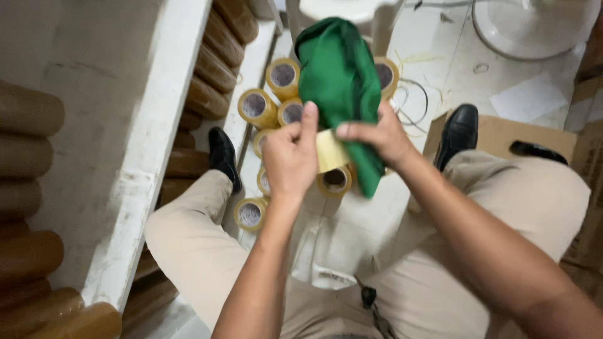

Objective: The person sits on the floor surrounded by tape rolls and uses a green cloth to wipe the surface of a tape roll. They repeatedly rub the cloth over the roll, rotate it, and place it back among the other rolls.

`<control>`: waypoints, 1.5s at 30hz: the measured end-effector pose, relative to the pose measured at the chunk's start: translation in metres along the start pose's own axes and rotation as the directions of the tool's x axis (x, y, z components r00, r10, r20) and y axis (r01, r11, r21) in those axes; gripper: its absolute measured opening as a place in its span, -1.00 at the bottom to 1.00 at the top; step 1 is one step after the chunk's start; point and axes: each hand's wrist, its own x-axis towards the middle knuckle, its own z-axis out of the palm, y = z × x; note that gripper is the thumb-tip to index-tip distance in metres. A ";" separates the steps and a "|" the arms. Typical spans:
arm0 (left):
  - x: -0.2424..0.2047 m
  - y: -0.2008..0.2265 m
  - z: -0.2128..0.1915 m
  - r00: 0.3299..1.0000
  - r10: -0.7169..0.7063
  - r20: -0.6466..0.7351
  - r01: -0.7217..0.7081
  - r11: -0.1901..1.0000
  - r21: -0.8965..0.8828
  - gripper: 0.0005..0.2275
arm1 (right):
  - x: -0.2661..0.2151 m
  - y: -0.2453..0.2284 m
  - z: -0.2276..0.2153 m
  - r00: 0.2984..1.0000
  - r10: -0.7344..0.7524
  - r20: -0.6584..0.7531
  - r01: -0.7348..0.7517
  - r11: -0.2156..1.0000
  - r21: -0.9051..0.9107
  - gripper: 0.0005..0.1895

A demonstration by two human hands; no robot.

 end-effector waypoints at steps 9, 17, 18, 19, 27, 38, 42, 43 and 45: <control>0.009 -0.055 0.024 0.951 -0.275 0.143 0.278 0.553 -0.786 -0.42 | -0.004 0.012 -0.008 0.905 0.424 -0.043 -0.303 0.711 0.635 -0.43; 0.006 0.004 -0.012 0.974 0.013 0.227 -0.009 1.000 -0.018 -0.50 | 0.005 0.014 -0.007 0.932 0.354 -0.080 -0.275 0.831 0.484 -0.46; -0.003 0.034 -0.016 0.968 -0.040 0.249 0.009 0.992 0.125 -0.46 | 0.005 0.003 0.002 0.970 0.226 -0.090 -0.189 0.934 0.304 -0.43; -0.004 0.029 -0.013 0.968 -0.039 0.246 0.008 0.992 0.128 -0.46 | 0.003 0.002 0.005 0.970 0.225 -0.088 -0.189 0.933 0.307 -0.43; 0.007 -0.011 0.001 0.996 0.072 -0.048 -0.078 0.988 -0.133 -0.42 | 0.005 -0.008 0.004 0.998 0.046 -0.042 -0.044 0.997 0.057 -0.43; 0.003 -0.009 0.006 0.991 0.132 -0.022 -0.134 0.985 -0.110 -0.40 | -0.005 -0.005 -0.003 1.000 -0.007 -0.024 0.008 0.999 0.043 -0.52; 0.003 -0.018 0.010 0.998 0.065 0.013 -0.063 0.987 -0.148 -0.40 | -0.004 -0.011 -0.002 0.996 0.077 -0.033 -0.073 0.991 0.114 -0.51; 0.004 -0.024 0.013 0.998 0.060 0.017 -0.057 0.988 -0.145 -0.40 | -0.006 -0.012 -0.003 0.996 0.083 -0.036 -0.079 0.990 0.116 -0.51; 0.005 -0.037 0.018 0.966 -0.248 0.076 0.222 0.636 -0.739 -0.53 | -0.009 -0.013 -0.004 0.931 0.359 -0.068 -0.287 0.835 0.470 -0.50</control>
